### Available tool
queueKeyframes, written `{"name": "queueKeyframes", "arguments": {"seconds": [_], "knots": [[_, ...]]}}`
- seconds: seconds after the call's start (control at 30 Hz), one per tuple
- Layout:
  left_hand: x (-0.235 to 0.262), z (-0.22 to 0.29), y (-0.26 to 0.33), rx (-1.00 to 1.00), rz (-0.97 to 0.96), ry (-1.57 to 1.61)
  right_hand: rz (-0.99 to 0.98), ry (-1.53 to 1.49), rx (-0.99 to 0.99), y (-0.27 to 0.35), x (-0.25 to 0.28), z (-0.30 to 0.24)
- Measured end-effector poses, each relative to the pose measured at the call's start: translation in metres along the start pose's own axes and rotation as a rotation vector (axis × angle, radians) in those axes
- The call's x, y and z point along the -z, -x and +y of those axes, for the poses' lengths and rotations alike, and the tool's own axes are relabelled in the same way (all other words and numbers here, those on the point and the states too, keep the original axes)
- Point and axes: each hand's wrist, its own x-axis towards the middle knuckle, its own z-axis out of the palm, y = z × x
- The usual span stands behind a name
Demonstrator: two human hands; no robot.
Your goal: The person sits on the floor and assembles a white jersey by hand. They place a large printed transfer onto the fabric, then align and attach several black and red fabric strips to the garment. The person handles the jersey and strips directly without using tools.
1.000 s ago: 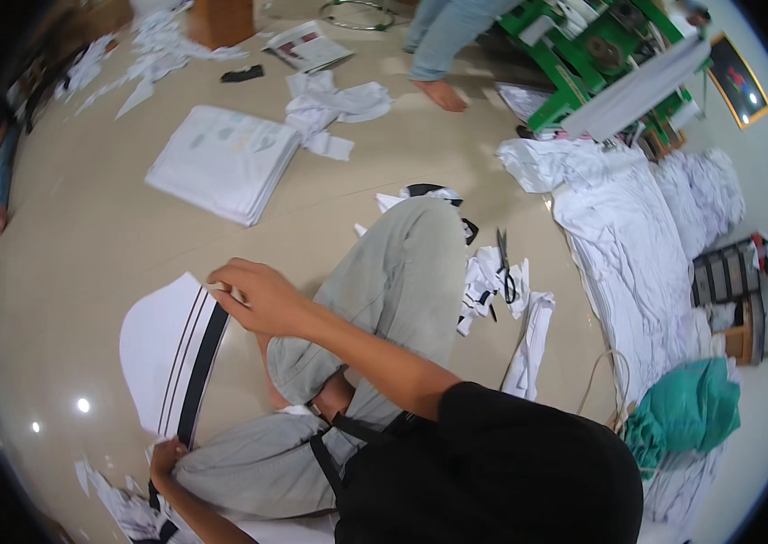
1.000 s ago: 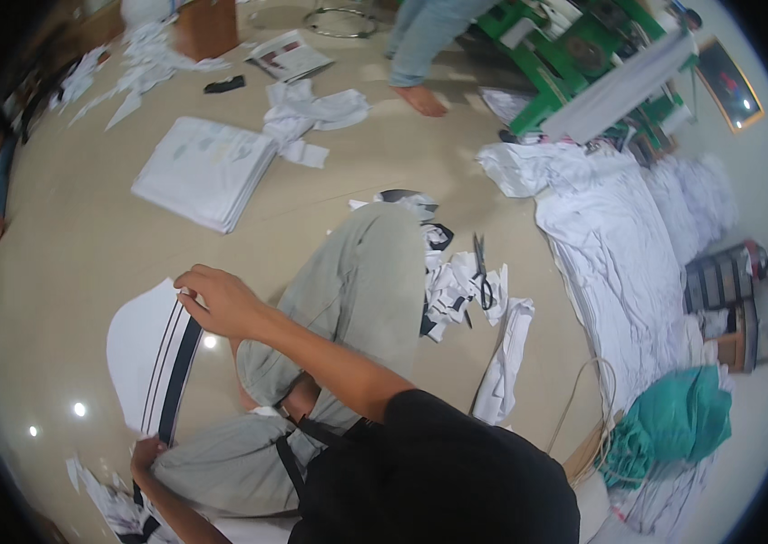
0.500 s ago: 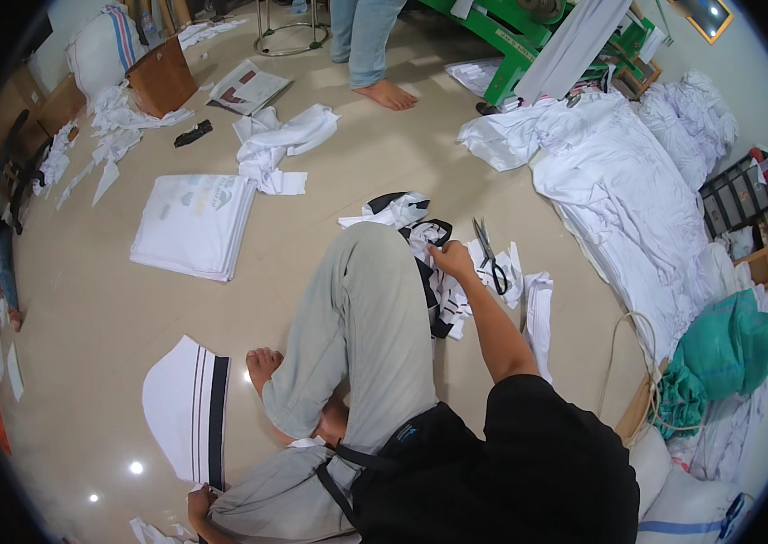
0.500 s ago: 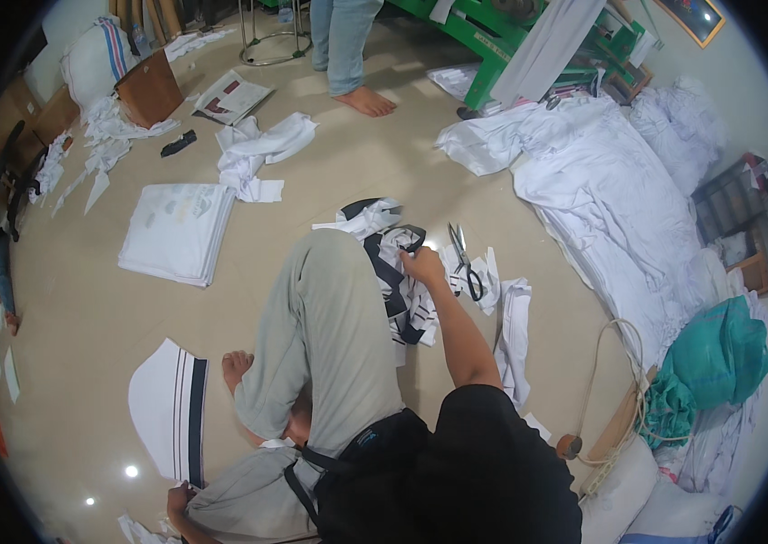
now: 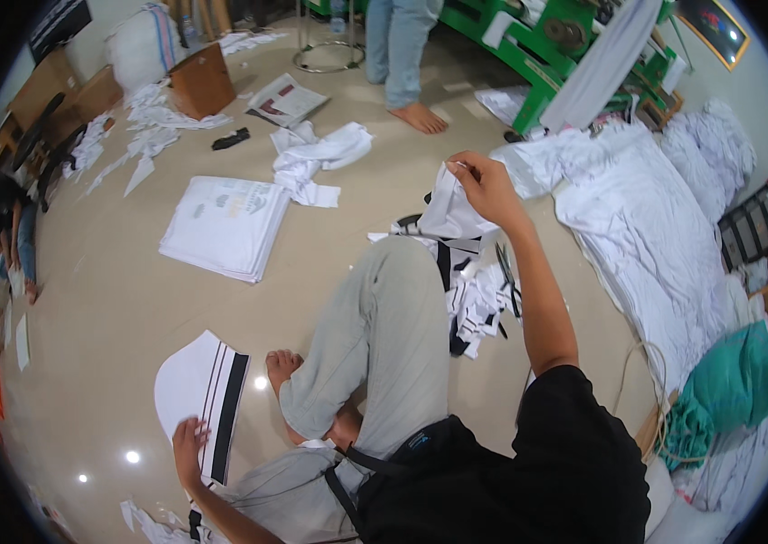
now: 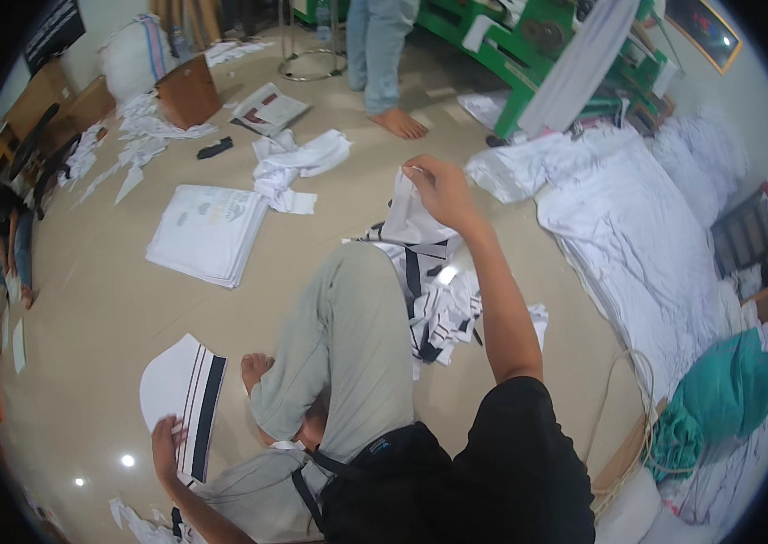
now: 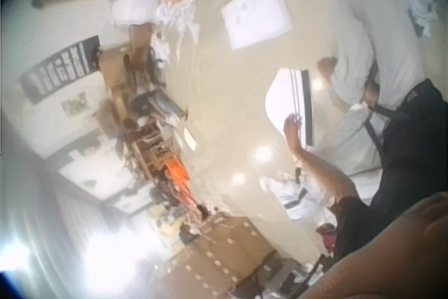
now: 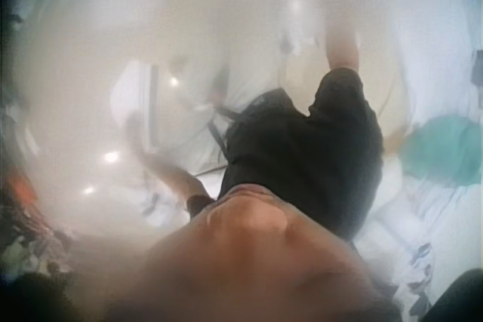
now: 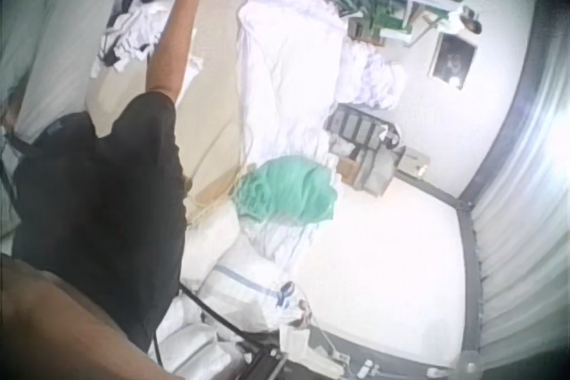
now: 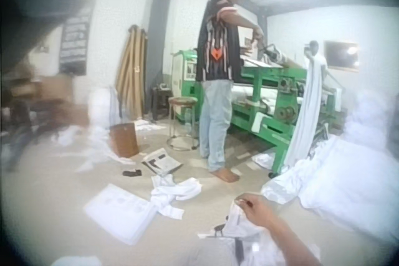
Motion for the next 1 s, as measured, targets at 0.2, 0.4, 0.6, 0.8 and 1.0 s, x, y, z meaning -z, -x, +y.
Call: {"name": "queueKeyframes", "arguments": {"seconds": [0.2, 0.4, 0.6, 0.8, 1.0], "knots": [[-0.078, 0.138, -0.016, -0.281, -0.125, 0.057, -0.004, 0.020, 0.245, -0.077, 0.028, -0.105], [-0.148, 0.252, -0.002, -0.630, -0.245, 0.153, -0.080, -0.398, 0.100, -0.104, 0.030, -0.201], [-0.182, 0.310, 0.007, -0.955, -0.137, 0.249, -0.466, -0.993, 0.102, -0.109, 0.000, -0.248], [-0.195, 0.306, 0.006, -0.657, -0.548, 0.320, -0.665, -1.098, 0.005, -0.108, -0.046, -0.240], [-0.147, 0.256, 0.015, -0.632, -0.149, 0.105, -0.614, -0.892, -0.042, -0.064, -0.140, -0.210]]}}
